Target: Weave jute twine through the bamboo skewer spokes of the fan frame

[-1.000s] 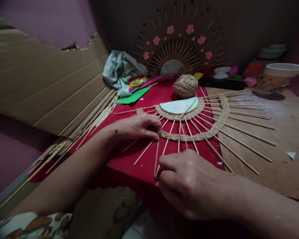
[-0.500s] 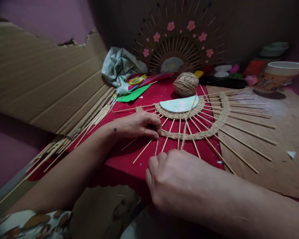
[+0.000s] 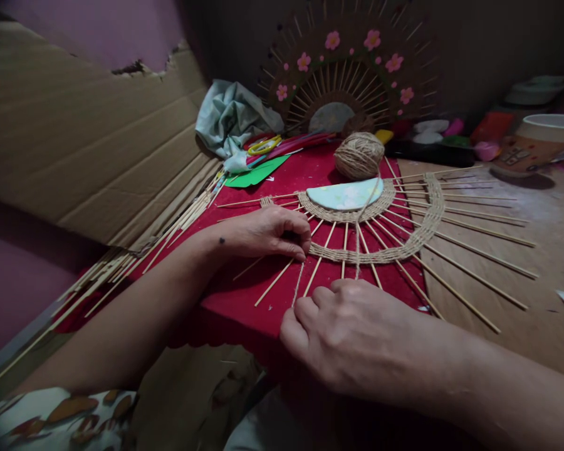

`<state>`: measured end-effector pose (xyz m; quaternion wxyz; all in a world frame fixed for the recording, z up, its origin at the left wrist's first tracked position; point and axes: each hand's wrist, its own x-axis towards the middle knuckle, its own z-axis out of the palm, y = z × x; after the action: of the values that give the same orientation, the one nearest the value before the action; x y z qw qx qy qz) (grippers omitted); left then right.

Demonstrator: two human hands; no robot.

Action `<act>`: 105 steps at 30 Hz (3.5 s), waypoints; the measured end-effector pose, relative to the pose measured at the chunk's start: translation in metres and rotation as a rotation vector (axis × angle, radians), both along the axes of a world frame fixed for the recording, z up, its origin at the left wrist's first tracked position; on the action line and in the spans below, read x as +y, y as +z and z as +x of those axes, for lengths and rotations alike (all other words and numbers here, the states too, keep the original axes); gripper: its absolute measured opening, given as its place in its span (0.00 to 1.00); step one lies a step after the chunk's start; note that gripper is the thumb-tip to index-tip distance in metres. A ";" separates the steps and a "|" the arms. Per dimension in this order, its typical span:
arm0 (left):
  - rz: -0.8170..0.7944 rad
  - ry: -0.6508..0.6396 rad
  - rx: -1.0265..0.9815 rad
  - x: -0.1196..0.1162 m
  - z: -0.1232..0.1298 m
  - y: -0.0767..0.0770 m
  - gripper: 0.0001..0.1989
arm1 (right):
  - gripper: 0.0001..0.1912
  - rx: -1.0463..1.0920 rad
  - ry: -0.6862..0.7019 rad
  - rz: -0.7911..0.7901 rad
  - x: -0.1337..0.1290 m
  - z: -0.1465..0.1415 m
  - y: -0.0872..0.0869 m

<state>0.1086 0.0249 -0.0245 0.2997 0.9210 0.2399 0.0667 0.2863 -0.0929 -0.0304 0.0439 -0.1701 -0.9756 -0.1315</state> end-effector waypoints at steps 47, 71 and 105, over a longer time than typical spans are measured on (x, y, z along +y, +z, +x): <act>0.182 -0.013 0.004 -0.075 -0.024 -0.006 0.05 | 0.06 0.043 -0.012 -0.014 0.007 0.010 -0.021; 0.164 0.011 -0.073 -0.064 -0.029 -0.004 0.04 | 0.10 0.312 -0.368 -0.580 0.049 0.050 0.007; 0.363 -0.016 0.154 -0.011 0.039 0.030 0.05 | 0.09 0.118 -0.753 -0.612 0.059 0.060 0.019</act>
<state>0.1476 0.0143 0.0052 0.1100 0.9641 0.2390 0.0358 0.3459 -0.0335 -0.0115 -0.0035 -0.5234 -0.8361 0.1645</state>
